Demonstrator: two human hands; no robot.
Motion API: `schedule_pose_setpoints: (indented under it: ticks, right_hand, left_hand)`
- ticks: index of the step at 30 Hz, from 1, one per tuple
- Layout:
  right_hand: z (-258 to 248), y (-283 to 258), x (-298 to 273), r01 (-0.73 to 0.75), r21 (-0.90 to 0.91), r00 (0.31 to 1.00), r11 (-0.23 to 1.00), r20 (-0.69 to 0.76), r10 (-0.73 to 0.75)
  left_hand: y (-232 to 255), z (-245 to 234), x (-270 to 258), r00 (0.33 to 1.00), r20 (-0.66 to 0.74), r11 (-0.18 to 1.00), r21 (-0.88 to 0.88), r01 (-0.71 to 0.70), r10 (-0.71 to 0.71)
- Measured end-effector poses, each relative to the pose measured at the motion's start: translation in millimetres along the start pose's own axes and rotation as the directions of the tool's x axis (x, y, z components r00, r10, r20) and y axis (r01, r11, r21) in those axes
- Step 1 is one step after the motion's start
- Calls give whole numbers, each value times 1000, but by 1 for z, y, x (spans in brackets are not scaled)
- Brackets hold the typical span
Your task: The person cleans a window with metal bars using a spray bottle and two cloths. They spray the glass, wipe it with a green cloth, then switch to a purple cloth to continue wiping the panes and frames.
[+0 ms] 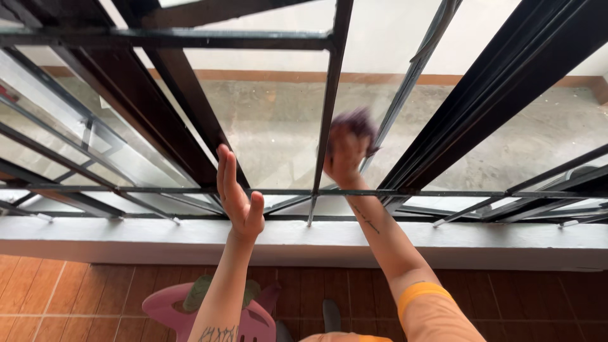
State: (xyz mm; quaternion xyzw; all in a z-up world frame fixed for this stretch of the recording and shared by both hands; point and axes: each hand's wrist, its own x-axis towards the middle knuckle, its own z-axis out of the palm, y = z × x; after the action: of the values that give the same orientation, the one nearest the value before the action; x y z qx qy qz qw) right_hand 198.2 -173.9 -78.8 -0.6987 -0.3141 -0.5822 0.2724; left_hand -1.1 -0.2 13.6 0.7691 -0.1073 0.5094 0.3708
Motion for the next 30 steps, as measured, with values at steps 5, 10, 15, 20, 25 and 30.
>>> schedule_pose_setpoints:
  ticks: [5, 10, 15, 20, 25, 30]
  right_hand:
    - [-17, -24, -105, 197, 247, 878, 949, 385, -283]
    - [-64, -24, -114, 57, 59, 690, 997, 720, -82]
    - [-114, -47, -76, -412, 224, 812, 883, 530, 245]
    - [-150, -80, -41, -535, 266, 760, 802, 566, 319]
    - [-170, -95, -10, -503, 340, 851, 795, 356, 387]
    - [-195, -78, 56, -198, 235, 976, 952, -48, 215]
  left_hand:
    - [3, 0, 1, 1000, -4, 999, -33, 16, -16]
    - [18, -7, 6, 998, 12, 993, -102, 59, -58]
    - [37, -30, -1, 992, 41, 975, -186, 126, -120]
    - [44, -43, -21, 984, 52, 941, -289, 177, -169]
    - [50, -53, -16, 983, 55, 945, -272, 182, -174]
    - [62, -56, 3, 991, 24, 947, -291, 136, -135]
